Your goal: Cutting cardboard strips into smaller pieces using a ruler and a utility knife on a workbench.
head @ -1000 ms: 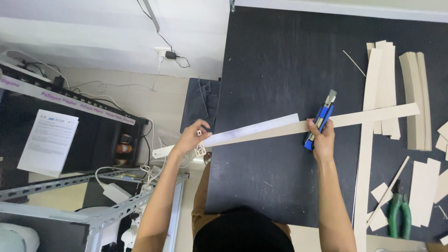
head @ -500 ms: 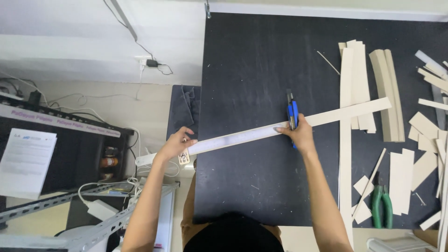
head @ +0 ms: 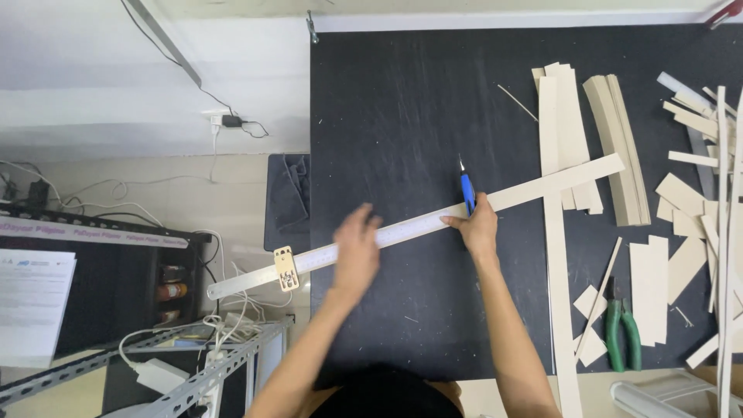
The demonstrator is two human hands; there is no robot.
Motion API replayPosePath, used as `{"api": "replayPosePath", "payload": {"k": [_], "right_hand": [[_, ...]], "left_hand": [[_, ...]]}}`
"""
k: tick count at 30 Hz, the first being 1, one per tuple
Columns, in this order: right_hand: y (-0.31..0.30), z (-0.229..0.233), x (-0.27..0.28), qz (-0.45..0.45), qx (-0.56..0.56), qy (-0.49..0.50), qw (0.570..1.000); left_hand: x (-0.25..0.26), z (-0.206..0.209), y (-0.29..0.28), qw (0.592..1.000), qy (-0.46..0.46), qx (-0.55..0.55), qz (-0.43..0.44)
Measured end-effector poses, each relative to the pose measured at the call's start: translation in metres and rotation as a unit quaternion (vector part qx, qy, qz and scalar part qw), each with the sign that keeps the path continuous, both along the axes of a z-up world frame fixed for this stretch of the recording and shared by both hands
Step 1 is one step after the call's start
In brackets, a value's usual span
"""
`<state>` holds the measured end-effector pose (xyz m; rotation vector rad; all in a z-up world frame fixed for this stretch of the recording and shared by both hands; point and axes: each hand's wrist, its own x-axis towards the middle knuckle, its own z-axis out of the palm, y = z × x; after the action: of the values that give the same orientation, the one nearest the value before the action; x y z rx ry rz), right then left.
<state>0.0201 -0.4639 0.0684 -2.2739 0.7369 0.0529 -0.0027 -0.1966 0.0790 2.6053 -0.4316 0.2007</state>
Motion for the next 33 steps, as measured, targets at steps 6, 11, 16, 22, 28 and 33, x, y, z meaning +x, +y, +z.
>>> {"api": "replayPosePath", "payload": {"k": [6, 11, 16, 22, 28, 33], "right_hand": [[-0.029, -0.017, -0.012, 0.038, 0.016, -0.014, 0.999], [-0.005, 0.106, -0.063, 0.073, 0.085, 0.061, 0.992], [0.018, 0.118, -0.080, 0.138, -0.059, 0.192, 0.970], [0.028, 0.110, -0.082, 0.177, -0.113, 0.196, 0.958], [0.025, 0.116, -0.078, 0.212, -0.152, 0.198, 0.945], [0.025, 0.129, -0.094, 0.215, -0.145, 0.218, 0.941]], "left_hand": [[-0.010, -0.059, -0.083, 0.982, -0.033, 0.081, -0.166], [-0.007, -0.063, -0.090, 0.970, -0.143, 0.147, -0.134], [-0.006, -0.055, -0.091, 0.960, -0.165, 0.175, -0.143], [-0.007, -0.048, -0.094, 0.952, -0.167, 0.209, -0.151], [-0.005, -0.056, -0.094, 0.944, -0.173, 0.228, -0.163], [-0.003, -0.051, -0.097, 0.940, -0.168, 0.247, -0.166]]}}
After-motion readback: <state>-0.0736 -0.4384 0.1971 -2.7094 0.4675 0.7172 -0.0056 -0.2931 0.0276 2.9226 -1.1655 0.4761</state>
